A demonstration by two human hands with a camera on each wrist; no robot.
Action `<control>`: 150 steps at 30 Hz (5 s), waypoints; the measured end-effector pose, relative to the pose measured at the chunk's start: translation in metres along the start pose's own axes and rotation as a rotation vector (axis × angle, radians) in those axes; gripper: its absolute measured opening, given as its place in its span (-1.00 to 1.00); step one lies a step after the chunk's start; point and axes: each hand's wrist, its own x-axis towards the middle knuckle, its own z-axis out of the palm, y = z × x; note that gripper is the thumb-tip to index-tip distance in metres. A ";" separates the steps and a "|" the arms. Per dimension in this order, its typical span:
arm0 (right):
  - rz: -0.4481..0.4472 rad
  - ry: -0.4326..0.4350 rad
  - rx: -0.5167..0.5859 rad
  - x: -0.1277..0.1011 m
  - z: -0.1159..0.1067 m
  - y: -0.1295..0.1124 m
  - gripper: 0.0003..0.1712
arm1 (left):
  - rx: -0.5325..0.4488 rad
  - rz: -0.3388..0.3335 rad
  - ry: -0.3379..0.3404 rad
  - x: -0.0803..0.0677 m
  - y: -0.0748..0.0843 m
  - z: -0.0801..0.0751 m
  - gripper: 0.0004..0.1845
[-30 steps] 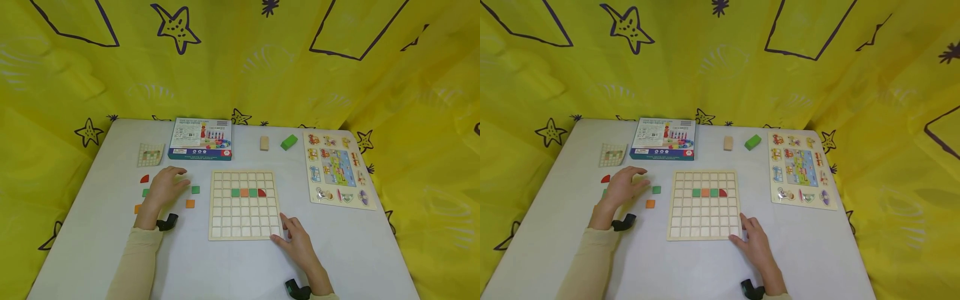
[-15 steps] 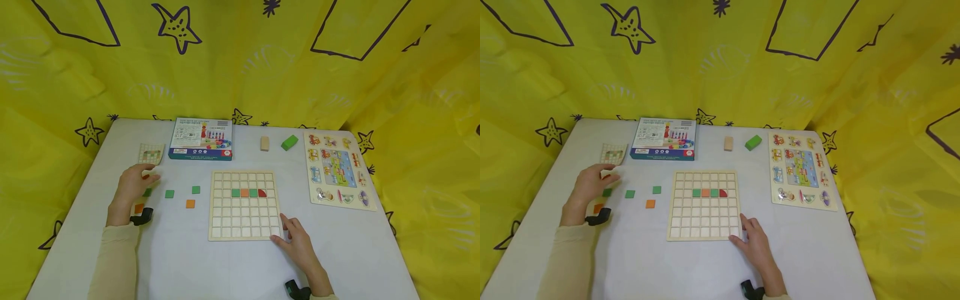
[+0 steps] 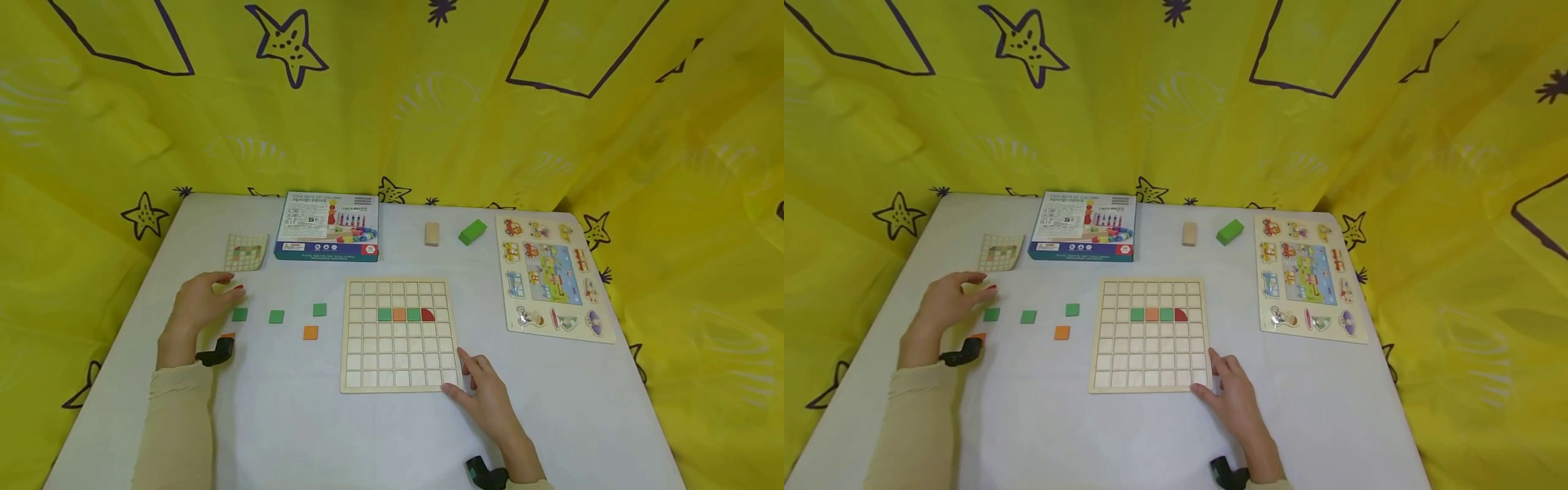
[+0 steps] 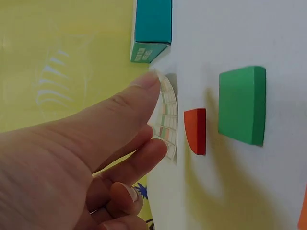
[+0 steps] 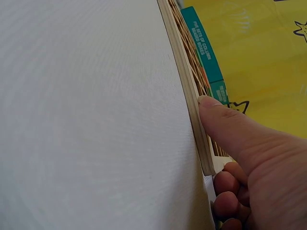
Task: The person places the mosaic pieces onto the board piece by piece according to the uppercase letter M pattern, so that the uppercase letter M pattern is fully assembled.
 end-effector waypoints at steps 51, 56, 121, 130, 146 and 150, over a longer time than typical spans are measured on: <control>-0.098 0.058 0.003 0.000 0.003 0.004 -0.13 | 0.078 -0.027 -0.019 0.004 0.001 0.009 -0.55; -0.097 0.053 0.003 -0.001 0.002 0.004 -0.14 | 0.063 -0.041 -0.023 0.003 0.005 0.010 -0.54; -0.078 0.046 0.017 0.001 0.002 0.003 -0.12 | 0.021 0.445 -0.102 -0.006 0.147 0.120 -0.74; -0.078 0.046 0.021 0.001 0.002 0.004 -0.11 | 0.051 0.497 -0.133 -0.009 0.158 0.133 -0.73; -0.058 0.038 0.024 0.000 0.003 0.004 -0.11 | 0.107 0.545 -0.160 -0.008 0.160 0.144 -0.71; -0.053 0.030 0.030 0.000 0.001 0.004 -0.12 | 0.112 0.535 -0.167 -0.007 0.161 0.146 -0.71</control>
